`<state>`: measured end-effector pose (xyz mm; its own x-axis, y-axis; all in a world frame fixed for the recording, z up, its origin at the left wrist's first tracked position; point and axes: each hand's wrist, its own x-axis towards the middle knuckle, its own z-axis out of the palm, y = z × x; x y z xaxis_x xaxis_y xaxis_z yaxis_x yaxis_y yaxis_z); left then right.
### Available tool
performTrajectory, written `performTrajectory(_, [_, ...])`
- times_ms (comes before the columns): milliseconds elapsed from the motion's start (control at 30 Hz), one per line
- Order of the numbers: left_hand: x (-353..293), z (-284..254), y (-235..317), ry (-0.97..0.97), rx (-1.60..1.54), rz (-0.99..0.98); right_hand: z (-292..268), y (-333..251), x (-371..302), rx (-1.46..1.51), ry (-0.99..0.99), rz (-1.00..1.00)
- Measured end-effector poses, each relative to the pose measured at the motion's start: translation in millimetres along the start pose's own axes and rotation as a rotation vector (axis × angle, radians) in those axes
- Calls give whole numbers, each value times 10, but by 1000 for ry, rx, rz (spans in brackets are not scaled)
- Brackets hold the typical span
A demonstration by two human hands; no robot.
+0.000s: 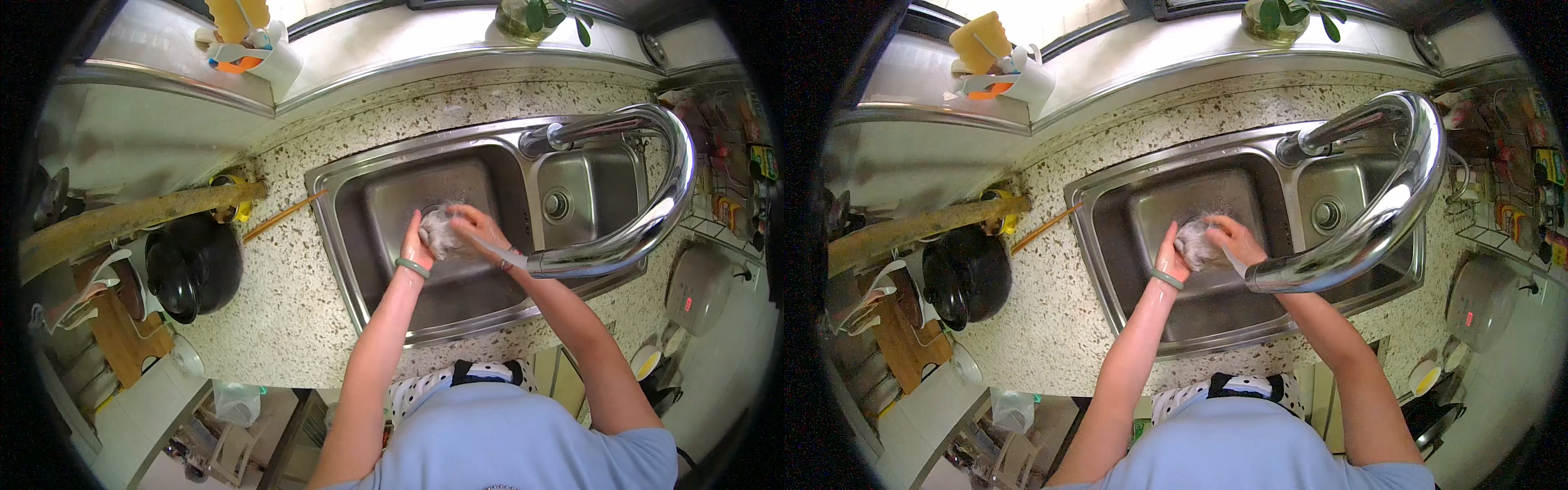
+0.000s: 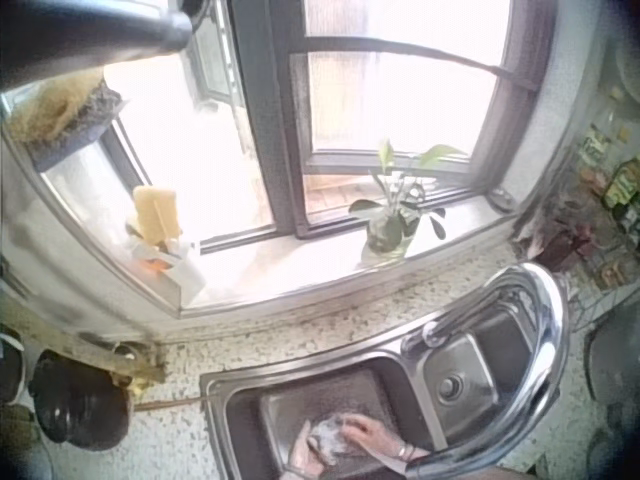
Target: The person washes a small white root vegetable under a kitchen faucet, then retrieves a pair of scissors from a utensil rack. They use the scissors to cut open a plastic bag containing a white root vegetable and a carrot, then place the items on the floor next to a large squash.
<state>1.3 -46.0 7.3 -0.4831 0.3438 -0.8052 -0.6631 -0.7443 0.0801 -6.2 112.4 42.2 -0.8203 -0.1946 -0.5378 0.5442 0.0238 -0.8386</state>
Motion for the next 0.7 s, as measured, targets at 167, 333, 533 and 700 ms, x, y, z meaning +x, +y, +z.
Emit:
performTrajectory(167, [349,-378,-130,301,528,128,519,-336,-251,-442,6,-426])
performTrajectory(333, [31,322,-404,331,301,191,208,48,294,-708,325,-181])
performTrajectory(533, [-43,311,-309,221,97,184,439,-48,89,-658,327,-513])
performTrajectory(700, [122,80,-300,288,208,141,507,-48,119,-767,220,-519])
